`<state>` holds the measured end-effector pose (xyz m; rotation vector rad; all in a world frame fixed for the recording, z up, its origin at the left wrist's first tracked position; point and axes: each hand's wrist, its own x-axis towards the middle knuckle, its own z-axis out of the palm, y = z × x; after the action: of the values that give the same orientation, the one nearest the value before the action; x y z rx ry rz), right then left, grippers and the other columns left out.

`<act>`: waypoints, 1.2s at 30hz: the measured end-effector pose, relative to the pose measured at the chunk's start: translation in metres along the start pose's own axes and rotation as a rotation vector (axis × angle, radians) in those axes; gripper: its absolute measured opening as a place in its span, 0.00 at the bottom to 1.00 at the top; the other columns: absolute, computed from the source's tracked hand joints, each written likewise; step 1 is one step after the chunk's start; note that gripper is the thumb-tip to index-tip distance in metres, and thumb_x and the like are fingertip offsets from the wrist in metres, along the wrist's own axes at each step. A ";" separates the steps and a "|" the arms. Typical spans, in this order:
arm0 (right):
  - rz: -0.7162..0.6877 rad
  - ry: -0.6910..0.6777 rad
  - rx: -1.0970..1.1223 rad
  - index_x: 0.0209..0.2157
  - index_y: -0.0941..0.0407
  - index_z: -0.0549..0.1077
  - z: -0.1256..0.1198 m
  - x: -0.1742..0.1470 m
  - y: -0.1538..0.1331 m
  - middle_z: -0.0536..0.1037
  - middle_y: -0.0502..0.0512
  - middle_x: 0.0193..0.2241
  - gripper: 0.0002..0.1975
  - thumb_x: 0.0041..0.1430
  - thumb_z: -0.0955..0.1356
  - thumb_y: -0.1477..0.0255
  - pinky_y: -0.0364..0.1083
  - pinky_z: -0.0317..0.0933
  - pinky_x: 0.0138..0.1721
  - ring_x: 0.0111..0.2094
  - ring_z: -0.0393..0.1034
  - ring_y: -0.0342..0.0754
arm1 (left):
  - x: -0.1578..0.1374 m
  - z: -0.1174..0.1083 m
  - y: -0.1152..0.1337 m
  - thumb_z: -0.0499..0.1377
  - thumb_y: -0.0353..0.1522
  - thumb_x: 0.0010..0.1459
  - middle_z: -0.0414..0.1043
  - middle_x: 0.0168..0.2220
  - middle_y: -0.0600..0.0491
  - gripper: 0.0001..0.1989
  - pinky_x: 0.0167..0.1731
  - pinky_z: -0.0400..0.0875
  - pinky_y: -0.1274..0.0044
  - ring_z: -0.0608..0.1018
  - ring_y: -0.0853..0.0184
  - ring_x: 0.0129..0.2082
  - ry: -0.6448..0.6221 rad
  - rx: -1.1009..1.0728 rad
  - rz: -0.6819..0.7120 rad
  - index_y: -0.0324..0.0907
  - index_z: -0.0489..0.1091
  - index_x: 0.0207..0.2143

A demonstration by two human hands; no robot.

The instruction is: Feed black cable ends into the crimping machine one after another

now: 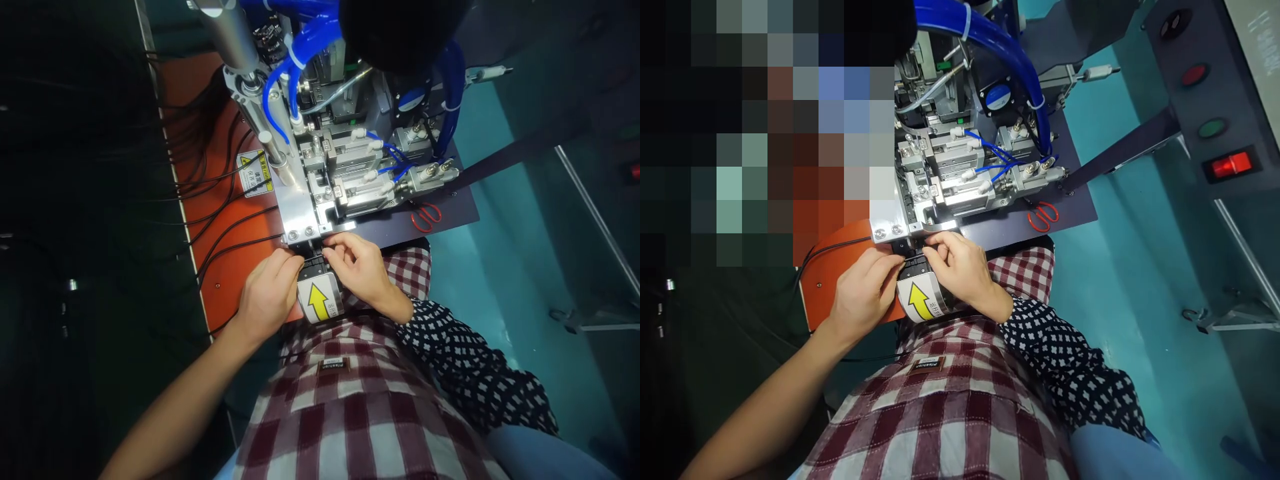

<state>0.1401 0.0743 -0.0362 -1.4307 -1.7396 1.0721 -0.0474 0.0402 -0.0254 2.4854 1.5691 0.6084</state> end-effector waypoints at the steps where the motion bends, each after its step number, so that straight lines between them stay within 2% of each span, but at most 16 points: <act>1: -0.007 0.001 0.004 0.36 0.56 0.75 0.001 0.000 0.000 0.70 0.49 0.22 0.07 0.60 0.67 0.68 0.43 0.58 0.28 0.24 0.63 0.43 | 0.000 0.000 0.000 0.51 0.25 0.62 0.71 0.32 0.48 0.09 0.32 0.70 0.75 0.74 0.64 0.32 0.002 0.004 0.006 0.38 0.70 0.39; 6: -0.040 0.052 0.010 0.30 0.57 0.75 0.004 -0.002 0.000 0.71 0.48 0.24 0.05 0.58 0.67 0.72 0.42 0.57 0.27 0.22 0.59 0.40 | 0.000 0.001 0.000 0.52 0.24 0.62 0.71 0.32 0.48 0.08 0.32 0.70 0.75 0.74 0.64 0.31 0.012 0.013 0.019 0.36 0.71 0.38; 9: 0.002 0.036 0.040 0.29 0.57 0.74 0.002 -0.003 0.002 0.71 0.49 0.24 0.05 0.57 0.67 0.74 0.41 0.57 0.26 0.23 0.60 0.40 | 0.000 0.000 0.000 0.52 0.24 0.62 0.71 0.32 0.48 0.08 0.32 0.70 0.75 0.74 0.64 0.32 0.006 0.008 0.013 0.36 0.71 0.39; 15: 0.292 -0.068 0.376 0.28 0.58 0.74 0.003 0.006 0.013 0.73 0.49 0.23 0.06 0.53 0.68 0.69 0.42 0.59 0.27 0.24 0.65 0.42 | 0.000 -0.005 -0.003 0.52 0.25 0.62 0.71 0.34 0.49 0.11 0.32 0.70 0.77 0.74 0.66 0.33 -0.034 -0.107 -0.007 0.37 0.72 0.43; 20: 0.523 -0.259 0.608 0.24 0.59 0.73 0.001 0.017 0.019 0.67 0.46 0.18 0.07 0.50 0.68 0.69 0.41 0.54 0.21 0.18 0.57 0.39 | 0.004 -0.006 -0.006 0.50 0.22 0.62 0.71 0.34 0.48 0.13 0.34 0.71 0.77 0.75 0.65 0.35 -0.047 -0.188 0.005 0.36 0.74 0.42; 22: 0.495 -0.217 0.589 0.26 0.58 0.73 -0.001 0.013 0.019 0.68 0.46 0.19 0.07 0.51 0.69 0.69 0.41 0.53 0.21 0.19 0.57 0.39 | 0.005 -0.006 -0.006 0.50 0.22 0.62 0.72 0.35 0.47 0.14 0.35 0.72 0.76 0.76 0.65 0.36 -0.047 -0.188 0.003 0.35 0.74 0.42; 24: 0.386 -0.079 0.475 0.28 0.58 0.73 -0.003 0.004 0.017 0.69 0.48 0.20 0.08 0.54 0.69 0.67 0.42 0.55 0.23 0.21 0.59 0.40 | 0.005 -0.006 -0.006 0.50 0.22 0.62 0.72 0.36 0.46 0.14 0.35 0.72 0.76 0.76 0.65 0.36 -0.047 -0.192 -0.001 0.35 0.74 0.42; 26: 0.277 -0.004 0.329 0.29 0.57 0.73 -0.002 -0.007 0.012 0.70 0.48 0.21 0.10 0.56 0.69 0.65 0.42 0.56 0.23 0.21 0.60 0.40 | 0.004 -0.005 -0.006 0.50 0.22 0.62 0.72 0.36 0.46 0.14 0.36 0.72 0.76 0.76 0.64 0.37 -0.048 -0.192 -0.006 0.35 0.74 0.42; 30: 0.144 -0.012 0.118 0.28 0.57 0.75 0.001 -0.019 0.001 0.72 0.49 0.22 0.10 0.55 0.71 0.64 0.42 0.58 0.25 0.22 0.62 0.41 | 0.002 -0.004 -0.006 0.50 0.24 0.63 0.72 0.37 0.47 0.14 0.36 0.72 0.76 0.76 0.64 0.37 -0.051 -0.183 -0.031 0.37 0.74 0.43; 36: -0.003 0.035 -0.126 0.28 0.56 0.74 -0.003 -0.013 -0.002 0.74 0.50 0.24 0.06 0.58 0.67 0.73 0.42 0.59 0.28 0.24 0.65 0.42 | 0.001 -0.003 -0.005 0.50 0.24 0.63 0.72 0.36 0.47 0.14 0.35 0.72 0.77 0.76 0.65 0.37 -0.056 -0.180 -0.038 0.37 0.74 0.43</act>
<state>0.1440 0.0619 -0.0328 -1.5138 -1.8112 0.9445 -0.0529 0.0433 -0.0238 2.3160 1.4687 0.6389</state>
